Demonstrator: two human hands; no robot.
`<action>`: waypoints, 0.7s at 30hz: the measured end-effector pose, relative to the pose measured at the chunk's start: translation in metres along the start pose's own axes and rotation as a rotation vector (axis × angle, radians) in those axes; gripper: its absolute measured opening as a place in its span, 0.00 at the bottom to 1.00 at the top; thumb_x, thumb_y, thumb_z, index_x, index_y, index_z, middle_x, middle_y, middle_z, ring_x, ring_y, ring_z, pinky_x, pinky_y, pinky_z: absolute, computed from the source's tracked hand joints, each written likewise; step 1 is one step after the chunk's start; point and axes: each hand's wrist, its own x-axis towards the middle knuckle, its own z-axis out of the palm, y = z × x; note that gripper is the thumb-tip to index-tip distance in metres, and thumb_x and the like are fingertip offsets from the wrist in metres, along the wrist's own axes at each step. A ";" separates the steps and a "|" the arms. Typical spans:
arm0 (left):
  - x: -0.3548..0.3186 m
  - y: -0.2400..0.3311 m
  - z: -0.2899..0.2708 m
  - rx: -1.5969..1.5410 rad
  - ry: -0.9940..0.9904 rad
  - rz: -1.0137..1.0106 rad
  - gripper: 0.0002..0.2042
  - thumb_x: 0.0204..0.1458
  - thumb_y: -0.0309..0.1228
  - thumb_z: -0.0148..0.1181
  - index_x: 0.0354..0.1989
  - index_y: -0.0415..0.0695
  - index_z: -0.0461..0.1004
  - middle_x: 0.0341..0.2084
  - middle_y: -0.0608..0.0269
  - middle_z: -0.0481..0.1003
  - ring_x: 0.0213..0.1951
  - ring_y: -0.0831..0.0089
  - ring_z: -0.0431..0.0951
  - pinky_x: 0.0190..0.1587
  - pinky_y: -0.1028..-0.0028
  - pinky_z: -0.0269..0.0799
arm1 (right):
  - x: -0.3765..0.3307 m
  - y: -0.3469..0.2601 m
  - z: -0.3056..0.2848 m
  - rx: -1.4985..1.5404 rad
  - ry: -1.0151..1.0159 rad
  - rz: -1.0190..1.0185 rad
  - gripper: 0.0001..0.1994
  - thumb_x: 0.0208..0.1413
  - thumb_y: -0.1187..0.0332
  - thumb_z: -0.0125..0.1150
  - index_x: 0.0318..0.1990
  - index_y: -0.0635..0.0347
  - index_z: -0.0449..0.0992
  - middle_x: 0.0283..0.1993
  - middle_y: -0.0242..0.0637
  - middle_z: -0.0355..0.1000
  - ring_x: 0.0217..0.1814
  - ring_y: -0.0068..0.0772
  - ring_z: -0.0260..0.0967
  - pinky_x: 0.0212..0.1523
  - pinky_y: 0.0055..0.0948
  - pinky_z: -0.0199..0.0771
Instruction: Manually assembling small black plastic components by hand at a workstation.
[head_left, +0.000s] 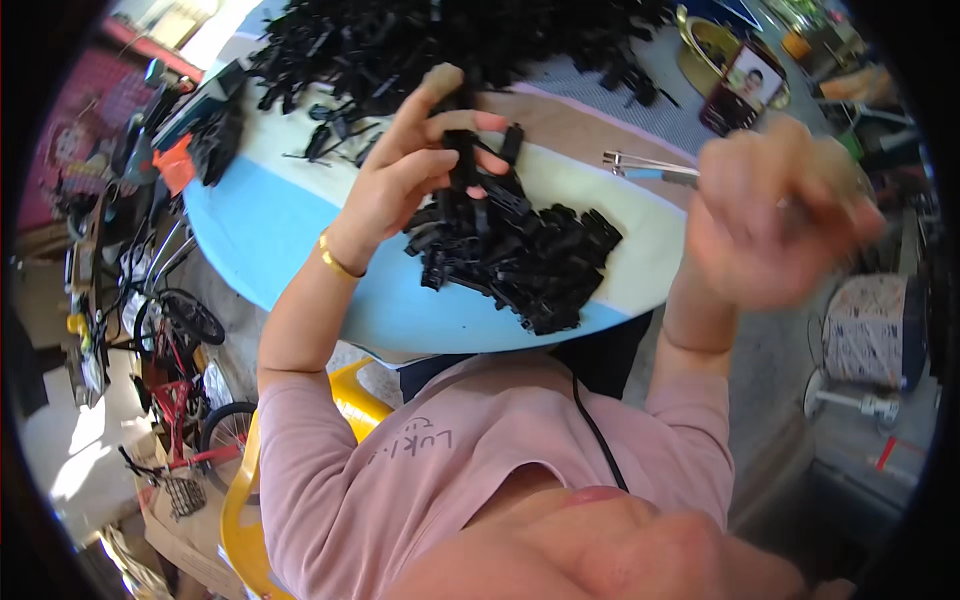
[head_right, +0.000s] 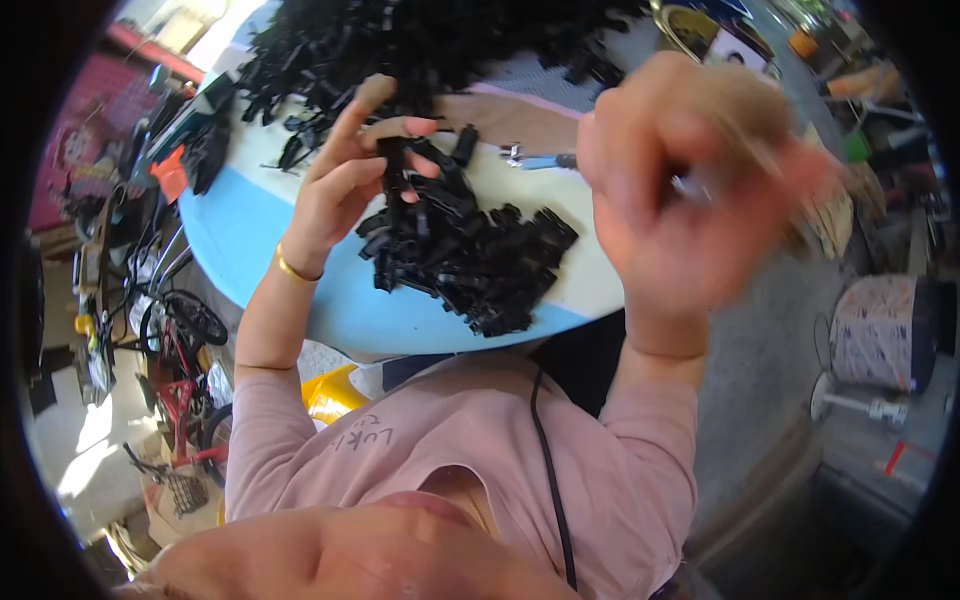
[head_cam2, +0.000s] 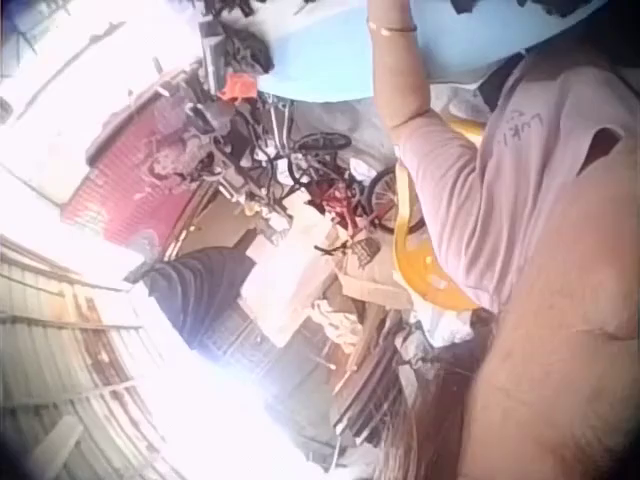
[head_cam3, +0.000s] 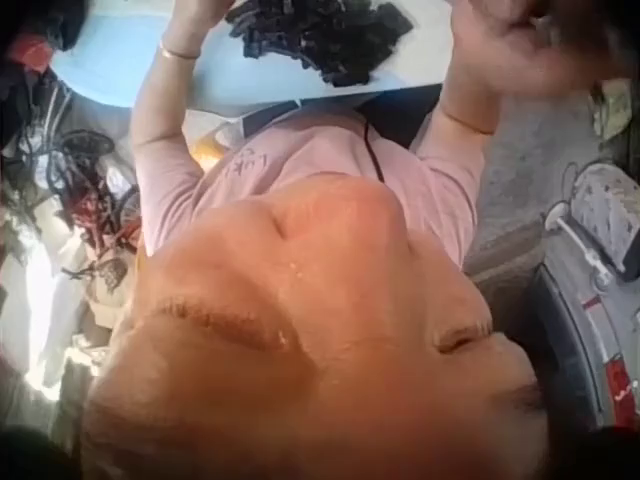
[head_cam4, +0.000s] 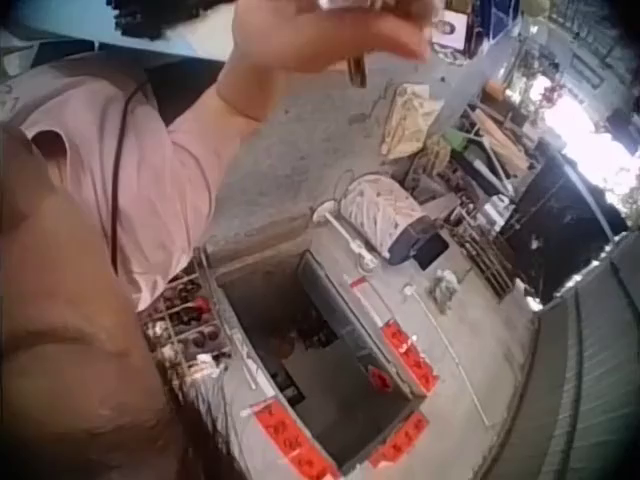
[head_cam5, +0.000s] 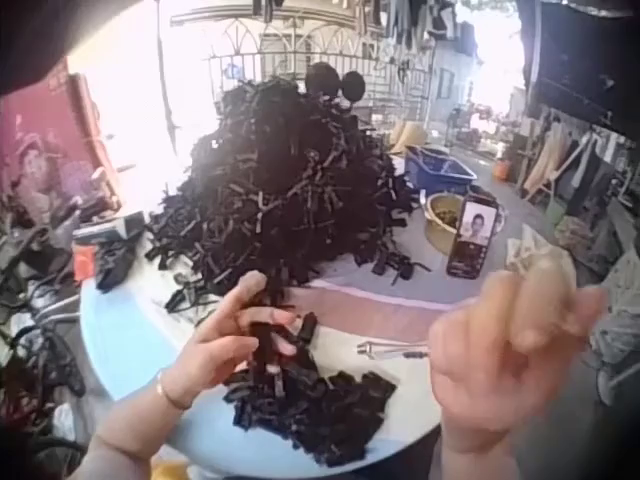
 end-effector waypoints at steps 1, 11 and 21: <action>0.001 -0.003 0.006 0.134 0.029 0.047 0.35 0.45 0.16 0.41 0.64 0.44 0.40 0.51 0.50 0.64 0.47 0.64 0.69 0.43 0.70 0.71 | 0.003 -0.014 0.015 -0.136 -0.018 -0.086 0.08 0.57 0.61 0.51 0.39 0.48 0.75 0.24 0.32 0.64 0.17 0.15 0.56 0.17 0.19 0.52; -0.003 -0.033 0.019 1.175 -0.162 0.466 0.25 0.47 0.17 0.49 0.56 0.34 0.56 0.55 0.48 0.61 0.54 0.53 0.64 0.56 0.66 0.59 | -0.093 -0.106 -0.023 -0.277 0.232 0.037 0.08 0.57 0.61 0.51 0.39 0.50 0.75 0.23 0.31 0.63 0.16 0.15 0.55 0.16 0.18 0.52; -0.003 -0.033 0.020 1.192 -0.179 0.482 0.28 0.47 0.28 0.58 0.56 0.33 0.56 0.55 0.47 0.60 0.54 0.50 0.62 0.56 0.65 0.58 | -0.068 -0.075 -0.001 -0.280 0.264 0.072 0.08 0.57 0.62 0.50 0.38 0.51 0.74 0.22 0.30 0.63 0.15 0.14 0.54 0.15 0.17 0.52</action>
